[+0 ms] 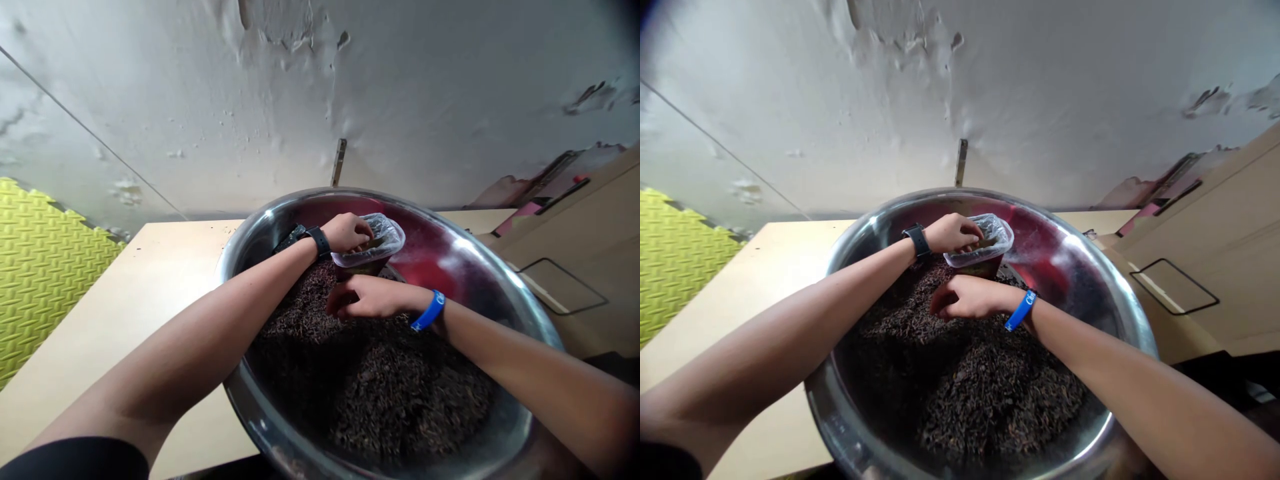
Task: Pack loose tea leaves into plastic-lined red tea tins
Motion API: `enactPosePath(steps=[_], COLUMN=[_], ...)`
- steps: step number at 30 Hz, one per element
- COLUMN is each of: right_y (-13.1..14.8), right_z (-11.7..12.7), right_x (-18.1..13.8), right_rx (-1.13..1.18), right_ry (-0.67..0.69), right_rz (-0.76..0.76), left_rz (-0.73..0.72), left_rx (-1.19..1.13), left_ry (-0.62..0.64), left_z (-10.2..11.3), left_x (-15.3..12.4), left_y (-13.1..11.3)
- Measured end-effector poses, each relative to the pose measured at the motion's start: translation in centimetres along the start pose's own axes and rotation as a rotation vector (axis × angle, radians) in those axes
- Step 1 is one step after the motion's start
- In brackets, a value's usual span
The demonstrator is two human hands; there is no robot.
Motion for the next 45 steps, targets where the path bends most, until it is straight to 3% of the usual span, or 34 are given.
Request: enactPosePath(steps=[8,11,14,26,37,41,45], right_y=[-2.5,-3.0,-2.8,-1.0,1.4,2.6,2.4], right_z=[-1.6,-2.5,-3.2,-4.1,-1.0,0.9,3.6], right_x=[1.1,1.5,1.7,1.5,0.5,-0.9,-2.3], right_rx=[-0.228,-0.249,-0.253,-0.234,-0.061,0.017,0.107], right_ry=[-0.091,-0.045,0.032,0.045,-0.024,-0.130,-0.542], right_rz=[0.008,0.023,0.048,0.132,0.129,0.156,0.200], left_rz=[0.024,0.031,0.035,0.026,0.021,0.025,-0.110], left_rx=[0.001,0.003,-0.001,0.035,-0.007,-0.016,0.140], left_ry=[-0.002,0.001,0.004,0.008,0.009,0.016,-0.036], left_z=[-0.2,-0.2,-0.1,0.0,-0.2,0.1,0.9], left_x=[0.1,0.1,0.0,0.1,0.2,0.1,-0.3], left_y=[0.1,0.2,0.0,0.0,0.2,0.1,-0.6])
Point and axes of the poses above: each hand's wrist, its own x-axis towards the middle knuckle, its own z-axis out of the back of the hand, y = z × x, the point moved 3 cm from there along x, towards the middle knuckle, and after that the axes turned 8 degrees about x, right-handed, at the moved point
